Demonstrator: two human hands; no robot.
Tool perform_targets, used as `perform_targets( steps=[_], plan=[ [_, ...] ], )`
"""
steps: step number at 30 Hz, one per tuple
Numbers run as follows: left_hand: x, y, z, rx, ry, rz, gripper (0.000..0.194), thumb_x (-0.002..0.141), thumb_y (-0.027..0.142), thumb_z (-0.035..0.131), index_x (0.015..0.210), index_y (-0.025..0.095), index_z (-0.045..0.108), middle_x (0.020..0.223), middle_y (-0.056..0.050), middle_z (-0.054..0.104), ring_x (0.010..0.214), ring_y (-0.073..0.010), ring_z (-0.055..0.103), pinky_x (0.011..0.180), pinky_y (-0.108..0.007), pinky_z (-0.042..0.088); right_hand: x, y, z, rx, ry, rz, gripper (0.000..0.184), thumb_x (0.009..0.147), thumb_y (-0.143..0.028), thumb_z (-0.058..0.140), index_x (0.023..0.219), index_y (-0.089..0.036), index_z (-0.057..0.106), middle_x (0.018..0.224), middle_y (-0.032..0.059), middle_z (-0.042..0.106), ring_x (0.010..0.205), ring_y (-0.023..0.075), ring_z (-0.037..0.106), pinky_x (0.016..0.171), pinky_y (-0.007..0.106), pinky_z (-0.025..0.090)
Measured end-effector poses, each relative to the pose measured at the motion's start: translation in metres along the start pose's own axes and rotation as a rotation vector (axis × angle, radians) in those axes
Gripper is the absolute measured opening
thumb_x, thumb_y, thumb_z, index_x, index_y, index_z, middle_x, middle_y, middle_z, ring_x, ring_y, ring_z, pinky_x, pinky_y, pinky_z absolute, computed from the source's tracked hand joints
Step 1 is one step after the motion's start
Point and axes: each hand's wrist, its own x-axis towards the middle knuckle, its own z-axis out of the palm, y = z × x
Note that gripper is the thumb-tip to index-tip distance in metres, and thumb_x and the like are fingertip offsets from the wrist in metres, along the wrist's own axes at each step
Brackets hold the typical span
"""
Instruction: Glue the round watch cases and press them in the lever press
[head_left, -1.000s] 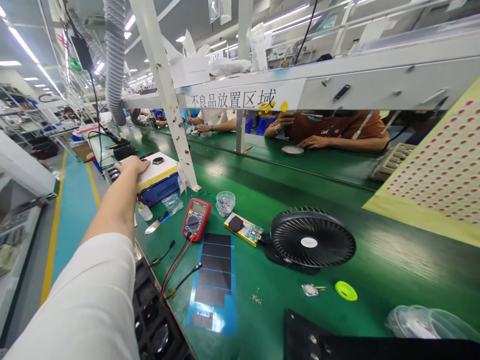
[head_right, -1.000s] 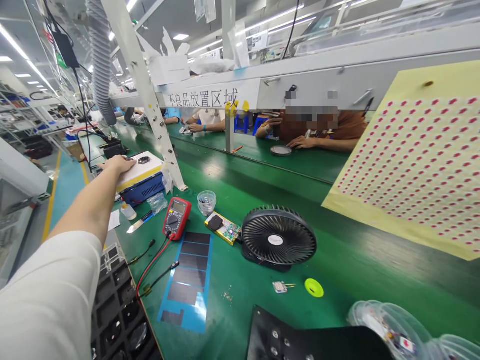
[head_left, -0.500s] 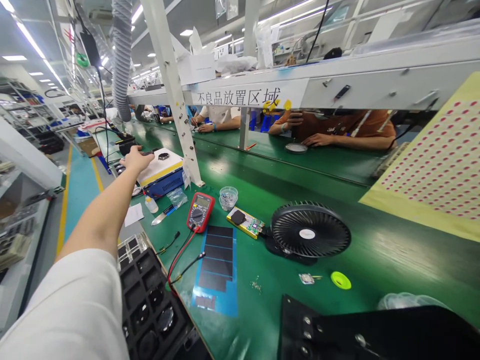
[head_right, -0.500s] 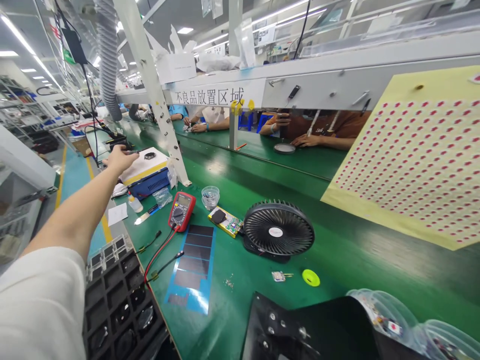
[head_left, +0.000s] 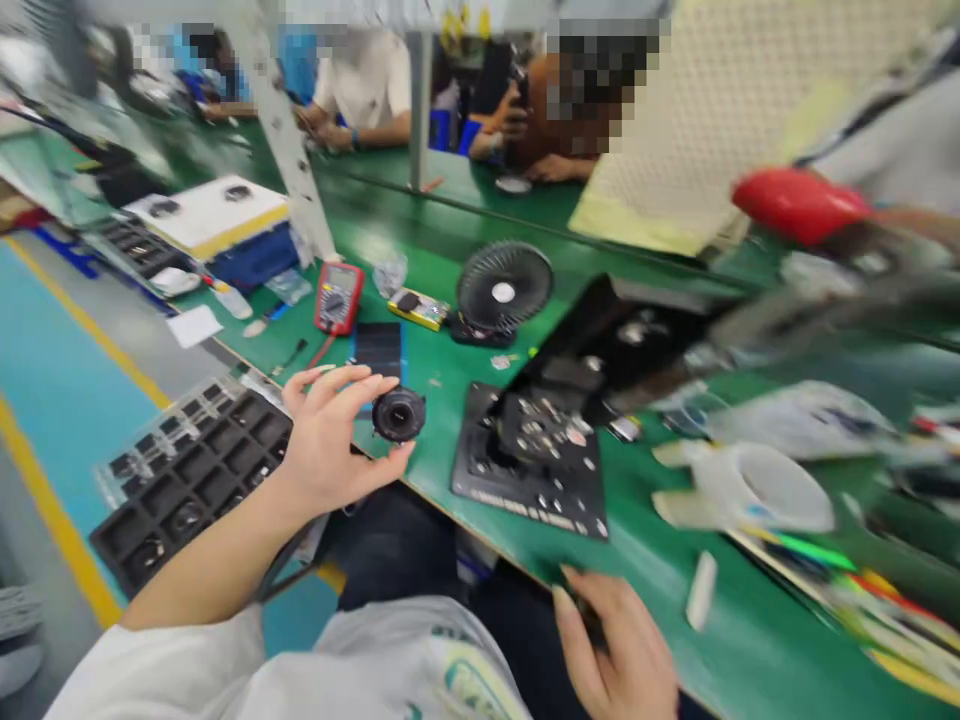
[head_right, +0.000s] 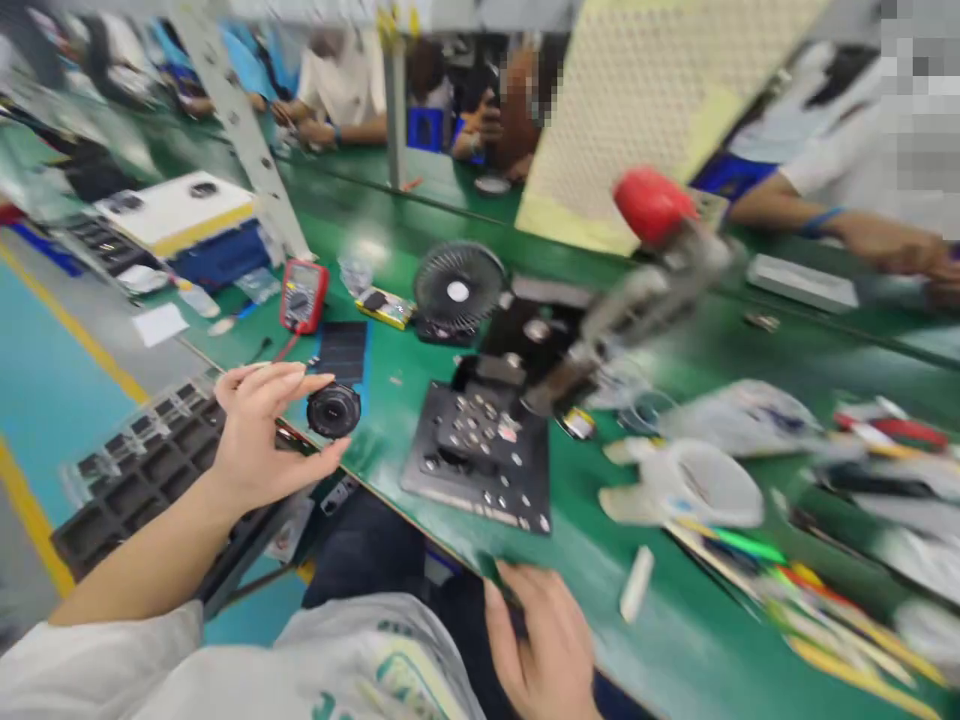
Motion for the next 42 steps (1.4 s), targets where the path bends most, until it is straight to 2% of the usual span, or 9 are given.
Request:
perform_targets(
  steps=[5,10,14,16,19,21,26,33,42],
  plan=[
    [-0.032,0.088,0.033,-0.260,-0.098,0.168,0.049,0.090,0.033,0.078,0.133,0.026,0.054,0.118,-0.004,0.082,0.112,-0.0277,0.074,0.108,-0.049,0.040,0.021,-0.017,0.002,0.582,-0.044,0.476,0.048,0.104,-0.037,0.071,0.150,-0.026,0.061,0.122,0.0132,0.079,0.077,0.0170,0.073,0.066,0.031,0.062],
    [-0.047,0.126,0.044,-0.399,-0.141,0.230,0.059,0.092,0.027,0.078,0.145,0.027,0.051,0.126,-0.007,0.080,0.119,-0.0280,0.073,0.109,-0.049,0.041,0.031,-0.018,0.003,1.054,-0.100,0.716,0.039,0.089,-0.052,0.089,0.115,-0.024,0.080,0.085,0.0020,0.078,0.063,0.0123,0.065,0.059,0.025,0.058],
    [-0.056,0.131,0.039,-0.652,-0.260,0.078,0.082,0.097,0.039,0.079,0.164,0.022,0.035,0.150,-0.018,0.067,0.134,-0.0296,0.068,0.110,-0.048,0.049,0.022,-0.021,-0.004,1.076,0.016,0.572,0.024,0.091,-0.042,0.089,0.109,-0.028,0.082,0.097,0.0026,0.084,0.080,0.0161,0.077,0.075,0.029,0.066],
    [-0.059,0.131,0.037,-0.743,-0.298,0.048,0.070,0.101,0.038,0.076,0.161,0.024,0.044,0.145,-0.015,0.072,0.129,-0.0260,0.071,0.108,-0.043,0.053,0.018,-0.022,-0.004,1.079,0.047,0.458,0.019,0.094,-0.036,0.088,0.111,-0.031,0.082,0.106,0.0027,0.085,0.094,0.0186,0.081,0.088,0.033,0.068],
    [-0.060,0.129,0.036,-0.794,-0.241,0.117,0.036,0.104,0.025,0.071,0.140,0.027,0.065,0.125,-0.007,0.081,0.121,-0.0207,0.074,0.106,-0.037,0.055,0.014,-0.020,0.002,1.091,0.070,0.329,0.022,0.096,-0.029,0.085,0.116,-0.037,0.082,0.110,0.0013,0.085,0.103,0.0197,0.081,0.095,0.035,0.067],
    [-0.058,0.128,0.035,-0.773,-0.211,0.169,0.028,0.104,0.020,0.069,0.132,0.024,0.069,0.126,-0.008,0.081,0.125,-0.0213,0.073,0.108,-0.038,0.055,0.010,-0.016,0.006,1.053,0.070,0.275,0.024,0.097,-0.028,0.083,0.119,-0.038,0.082,0.116,0.0026,0.084,0.111,0.0219,0.080,0.101,0.040,0.066],
    [-0.052,0.127,0.028,-0.477,-0.125,0.311,0.023,0.102,0.013,0.069,0.123,0.021,0.071,0.124,-0.009,0.082,0.119,-0.0239,0.075,0.106,-0.043,0.051,-0.003,-0.010,0.004,0.960,0.011,0.346,0.064,0.096,-0.036,0.085,0.155,-0.039,0.060,0.156,0.0114,0.066,0.102,0.0205,0.077,0.091,0.040,0.067],
    [-0.054,0.130,0.030,-0.402,0.017,0.391,0.016,0.102,0.013,0.068,0.113,0.022,0.072,0.111,-0.004,0.086,0.105,-0.0218,0.077,0.101,-0.045,0.051,-0.009,-0.013,-0.003,0.896,-0.072,0.357,0.060,0.099,-0.034,0.081,0.155,-0.037,0.061,0.146,0.0092,0.073,0.111,0.0217,0.078,0.098,0.037,0.066],
    [-0.080,0.114,0.035,-0.267,0.081,0.482,0.035,0.097,0.020,0.069,0.125,0.040,0.075,0.113,0.004,0.085,0.100,-0.0239,0.078,0.103,-0.049,0.052,0.002,-0.021,-0.012,0.699,-0.138,0.211,0.060,0.101,-0.025,0.074,0.158,-0.034,0.059,0.140,0.0055,0.077,0.113,0.0233,0.082,0.099,0.038,0.069]
  ],
)
